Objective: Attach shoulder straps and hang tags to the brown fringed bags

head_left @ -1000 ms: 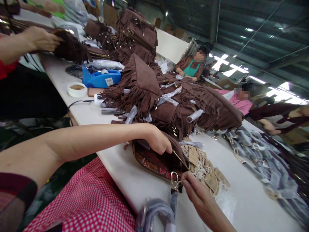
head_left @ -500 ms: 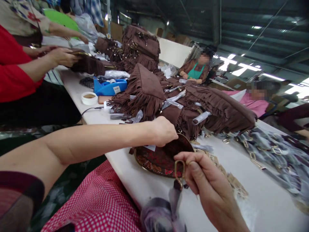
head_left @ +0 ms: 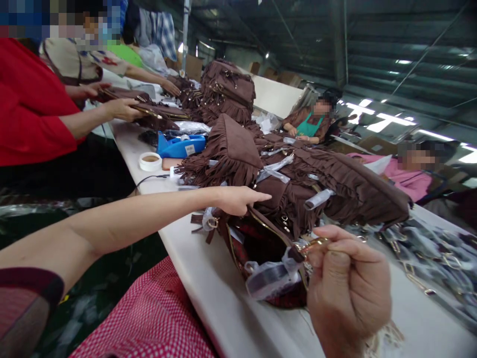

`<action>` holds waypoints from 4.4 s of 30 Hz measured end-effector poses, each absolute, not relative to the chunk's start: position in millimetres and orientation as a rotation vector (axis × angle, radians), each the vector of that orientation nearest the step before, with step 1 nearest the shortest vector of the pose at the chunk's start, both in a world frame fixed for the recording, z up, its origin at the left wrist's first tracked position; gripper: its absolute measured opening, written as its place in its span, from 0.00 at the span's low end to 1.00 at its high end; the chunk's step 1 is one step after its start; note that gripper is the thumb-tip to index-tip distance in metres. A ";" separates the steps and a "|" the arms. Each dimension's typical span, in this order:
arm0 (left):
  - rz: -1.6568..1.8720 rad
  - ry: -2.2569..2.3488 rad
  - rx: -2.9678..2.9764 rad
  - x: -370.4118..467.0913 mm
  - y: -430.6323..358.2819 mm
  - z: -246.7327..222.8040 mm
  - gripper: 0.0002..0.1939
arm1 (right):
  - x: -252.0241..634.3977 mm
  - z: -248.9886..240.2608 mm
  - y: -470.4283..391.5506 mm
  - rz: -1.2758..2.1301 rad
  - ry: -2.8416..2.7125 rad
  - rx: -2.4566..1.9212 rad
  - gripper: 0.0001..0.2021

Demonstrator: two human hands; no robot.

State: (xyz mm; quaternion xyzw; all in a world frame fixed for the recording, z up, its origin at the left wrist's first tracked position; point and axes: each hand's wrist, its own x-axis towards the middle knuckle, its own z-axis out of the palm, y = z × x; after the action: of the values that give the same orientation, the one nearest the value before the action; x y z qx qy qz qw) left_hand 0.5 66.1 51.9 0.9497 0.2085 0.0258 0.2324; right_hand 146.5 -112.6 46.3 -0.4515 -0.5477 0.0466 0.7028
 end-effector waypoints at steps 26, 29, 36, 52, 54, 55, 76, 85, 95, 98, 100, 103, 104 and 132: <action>0.123 0.570 1.436 2.7 105.3 -65.4 0.34 | 150.3 -45.6 -69.9 -0.021 -2.182 -1.731 0.12; 0.136 0.538 1.440 2.5 105.5 -67.9 0.33 | 148.4 -49.3 -68.5 -0.084 -2.151 -1.723 0.12; 0.274 0.430 1.599 -0.8 99.0 -66.0 0.28 | 139.4 -60.7 -57.5 -0.284 -2.093 -1.692 0.14; 0.263 0.431 2.989 -40.6 52.1 7.0 0.06 | 137.2 -64.6 -55.5 -0.286 -2.162 -1.663 0.13; 0.235 0.498 3.065 -38.5 43.7 9.8 0.05 | 137.0 -64.1 -55.8 -0.285 -2.157 -1.653 0.13; 0.209 0.528 3.090 -36.9 40.0 10.5 0.05 | 137.0 -63.8 -55.9 -0.287 -2.152 -1.653 0.14; 0.593 0.506 2.729 -37.4 21.0 32.3 0.06 | 155.8 -26.1 -58.8 1.176 -1.294 -1.207 0.08; 0.530 0.681 1.545 -16.3 -9.1 4.9 0.01 | 155.5 -30.8 -53.0 1.020 -1.378 -1.129 0.09; 0.855 0.744 1.389 -3.4 -15.2 -15.9 0.06 | 153.5 -39.8 -54.6 0.918 -1.251 -1.214 0.14; 0.868 0.742 1.343 -3.7 -14.6 -17.0 0.07 | 153.0 -40.5 -55.3 0.993 -1.197 -1.157 0.14; 0.847 0.748 1.341 -3.8 -13.6 -18.1 0.07 | 154.7 -41.3 -56.4 0.949 -1.215 -1.153 0.13; 0.842 0.791 1.404 -2.6 -13.6 -20.1 0.06 | 158.7 -41.9 -59.2 0.872 -1.276 -1.161 0.10; 0.846 0.818 1.438 -2.0 -14.3 -20.3 0.06 | 159.8 -42.0 -60.2 0.877 -1.284 -1.159 0.10; 0.761 0.909 1.847 -5.7 -25.3 -9.1 0.05 | 162.6 -35.6 -65.7 1.072 -1.234 -1.151 0.09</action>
State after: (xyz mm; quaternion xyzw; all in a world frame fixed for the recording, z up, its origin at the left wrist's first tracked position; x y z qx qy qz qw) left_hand -5.7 -25.3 -9.1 0.7490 0.3686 0.3085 0.4560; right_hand 162.6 -65.7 -35.6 -0.4844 -0.5191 0.4511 0.5407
